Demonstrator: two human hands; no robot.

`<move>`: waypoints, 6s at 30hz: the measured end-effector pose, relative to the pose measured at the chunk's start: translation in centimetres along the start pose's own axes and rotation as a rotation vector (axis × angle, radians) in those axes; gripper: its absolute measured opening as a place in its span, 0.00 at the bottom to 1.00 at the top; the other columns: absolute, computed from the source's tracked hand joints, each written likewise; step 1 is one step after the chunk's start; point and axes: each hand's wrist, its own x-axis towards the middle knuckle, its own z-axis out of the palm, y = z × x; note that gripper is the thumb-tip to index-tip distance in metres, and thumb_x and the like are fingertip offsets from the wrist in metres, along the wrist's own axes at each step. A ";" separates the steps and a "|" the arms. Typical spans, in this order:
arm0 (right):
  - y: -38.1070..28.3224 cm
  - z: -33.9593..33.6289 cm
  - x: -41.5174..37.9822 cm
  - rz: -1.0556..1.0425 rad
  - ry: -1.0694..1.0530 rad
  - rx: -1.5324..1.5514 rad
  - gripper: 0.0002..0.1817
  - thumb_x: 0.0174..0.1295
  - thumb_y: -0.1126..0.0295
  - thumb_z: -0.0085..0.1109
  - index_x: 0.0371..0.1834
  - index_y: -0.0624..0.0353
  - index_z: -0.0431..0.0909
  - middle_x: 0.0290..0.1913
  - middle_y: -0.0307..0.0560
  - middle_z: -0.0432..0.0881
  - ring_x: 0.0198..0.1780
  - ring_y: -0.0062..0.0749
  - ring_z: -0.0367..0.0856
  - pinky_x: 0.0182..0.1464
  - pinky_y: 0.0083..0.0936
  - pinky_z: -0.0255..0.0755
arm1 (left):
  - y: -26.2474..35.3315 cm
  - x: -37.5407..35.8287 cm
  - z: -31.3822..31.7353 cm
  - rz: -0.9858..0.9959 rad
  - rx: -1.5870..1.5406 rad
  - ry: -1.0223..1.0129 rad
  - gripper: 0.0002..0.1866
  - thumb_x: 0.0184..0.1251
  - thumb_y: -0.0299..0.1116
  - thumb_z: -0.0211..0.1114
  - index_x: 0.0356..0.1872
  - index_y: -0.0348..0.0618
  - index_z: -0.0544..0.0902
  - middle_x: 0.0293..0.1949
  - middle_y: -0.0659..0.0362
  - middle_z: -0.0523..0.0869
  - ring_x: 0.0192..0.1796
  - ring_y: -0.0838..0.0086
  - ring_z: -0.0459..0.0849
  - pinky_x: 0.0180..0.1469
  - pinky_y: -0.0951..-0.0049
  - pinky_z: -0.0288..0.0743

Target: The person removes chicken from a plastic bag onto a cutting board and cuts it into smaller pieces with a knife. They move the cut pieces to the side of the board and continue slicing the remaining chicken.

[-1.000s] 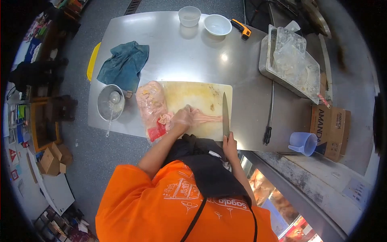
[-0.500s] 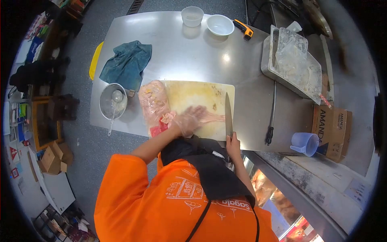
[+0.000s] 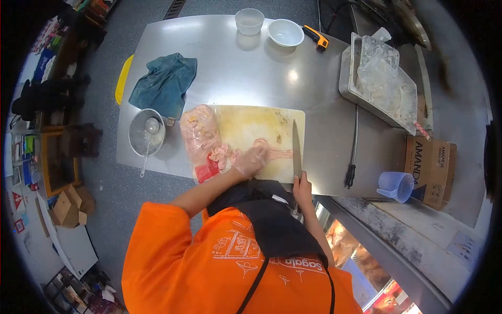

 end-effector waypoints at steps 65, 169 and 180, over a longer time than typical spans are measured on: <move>-1.1 1.4 1.2 -0.007 -0.041 0.099 0.20 0.74 0.60 0.50 0.57 0.68 0.69 0.36 0.70 0.84 0.42 0.69 0.83 0.43 0.49 0.75 | 7.6 0.4 -30.6 -0.344 -2.085 0.794 0.13 0.76 0.40 0.55 0.31 0.47 0.66 0.22 0.65 0.65 0.22 0.78 0.66 0.20 0.78 0.53; -7.2 3.9 7.3 0.113 -0.045 -0.209 0.20 0.71 0.69 0.47 0.62 0.66 0.61 0.34 0.71 0.83 0.38 0.70 0.83 0.40 0.60 0.75 | 0.0 -1.0 1.3 0.061 -0.194 -0.259 0.10 0.69 0.39 0.56 0.40 0.45 0.80 0.38 0.53 0.81 0.44 0.59 0.83 0.48 0.57 0.76; -5.2 3.9 -2.6 0.166 -0.213 -0.125 0.15 0.74 0.67 0.46 0.57 0.65 0.61 0.29 0.75 0.80 0.34 0.75 0.80 0.36 0.65 0.70 | -0.1 -1.6 1.6 -0.101 -0.245 -0.230 0.11 0.64 0.40 0.63 0.41 0.45 0.83 0.40 0.55 0.83 0.45 0.60 0.83 0.50 0.60 0.77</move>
